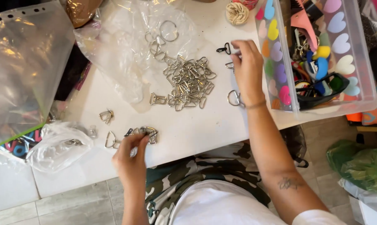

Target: Sorting and organizing various metal hardware components like D-rings and swivel hooks into groups on a table.

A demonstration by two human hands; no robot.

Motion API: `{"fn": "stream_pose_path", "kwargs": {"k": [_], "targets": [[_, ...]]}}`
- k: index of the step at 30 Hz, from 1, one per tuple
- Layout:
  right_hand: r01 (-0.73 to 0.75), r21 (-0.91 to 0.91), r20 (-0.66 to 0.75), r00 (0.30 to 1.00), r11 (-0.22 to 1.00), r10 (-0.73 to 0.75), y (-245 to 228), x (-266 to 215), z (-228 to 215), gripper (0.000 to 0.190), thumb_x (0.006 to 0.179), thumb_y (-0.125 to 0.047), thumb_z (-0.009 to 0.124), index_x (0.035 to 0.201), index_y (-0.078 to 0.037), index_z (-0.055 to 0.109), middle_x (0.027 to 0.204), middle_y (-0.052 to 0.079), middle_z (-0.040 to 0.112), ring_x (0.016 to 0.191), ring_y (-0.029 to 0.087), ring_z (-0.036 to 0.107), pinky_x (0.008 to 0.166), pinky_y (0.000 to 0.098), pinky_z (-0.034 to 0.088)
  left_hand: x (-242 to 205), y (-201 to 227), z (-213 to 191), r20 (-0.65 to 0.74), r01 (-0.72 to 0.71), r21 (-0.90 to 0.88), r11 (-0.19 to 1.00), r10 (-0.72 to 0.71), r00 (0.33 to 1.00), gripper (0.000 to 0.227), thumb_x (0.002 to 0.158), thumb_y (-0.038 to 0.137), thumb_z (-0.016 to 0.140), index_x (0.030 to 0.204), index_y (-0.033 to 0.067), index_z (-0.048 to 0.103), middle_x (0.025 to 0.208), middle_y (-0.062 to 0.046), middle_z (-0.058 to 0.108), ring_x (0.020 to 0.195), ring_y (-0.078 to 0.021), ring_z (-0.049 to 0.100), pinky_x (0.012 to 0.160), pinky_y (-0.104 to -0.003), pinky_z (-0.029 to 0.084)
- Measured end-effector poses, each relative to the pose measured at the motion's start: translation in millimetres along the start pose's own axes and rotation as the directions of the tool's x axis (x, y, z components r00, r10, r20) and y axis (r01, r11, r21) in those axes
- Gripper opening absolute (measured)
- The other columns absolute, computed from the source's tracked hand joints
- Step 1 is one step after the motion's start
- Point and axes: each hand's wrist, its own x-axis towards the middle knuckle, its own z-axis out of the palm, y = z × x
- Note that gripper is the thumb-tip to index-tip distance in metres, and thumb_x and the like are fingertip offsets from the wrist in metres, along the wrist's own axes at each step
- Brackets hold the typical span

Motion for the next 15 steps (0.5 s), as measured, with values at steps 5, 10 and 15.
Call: {"fn": "stream_pose_path", "kwargs": {"k": [5,10,15], "targets": [[0.015,0.062,-0.250,0.968,0.998,0.001,-42,-61,-23,0.021,0.096,0.013,0.064,0.111,0.000,0.067,0.100,0.013,0.064,0.083,0.030,0.067,0.064,0.0357,0.057,78,58,115,0.163,-0.253,-0.194,0.948,0.285,0.944,0.010,0.091,0.014,0.079,0.099,0.0138,0.073,0.085,-0.003,0.077,0.083,-0.0270,0.077,0.081,-0.039,0.058],[0.026,0.062,-0.377,0.926,0.998,-0.001,-39,-111,-23,0.020,0.095,0.010,0.066,0.105,-0.006,0.073,0.104,0.008,0.070,0.084,0.020,0.067,0.064,0.0296,0.056,157,84,236,0.210,-0.473,-0.178,0.863,0.503,0.839,0.018,0.090,0.017,0.077,0.104,0.0141,0.066,0.084,-0.005,0.076,0.080,-0.0327,0.073,0.075,-0.049,0.056],[0.087,0.088,-0.382,0.923,0.992,-0.047,-42,-113,-26,0.018,0.092,0.010,0.065,0.097,-0.005,0.074,0.100,0.007,0.073,0.085,0.024,0.072,0.067,0.0330,0.059,192,76,291,0.236,-0.476,0.042,0.878,0.454,0.859,0.013,0.085,0.014,0.080,0.091,0.0184,0.069,0.081,0.005,0.075,0.073,-0.0211,0.075,0.071,-0.039,0.058]]}}
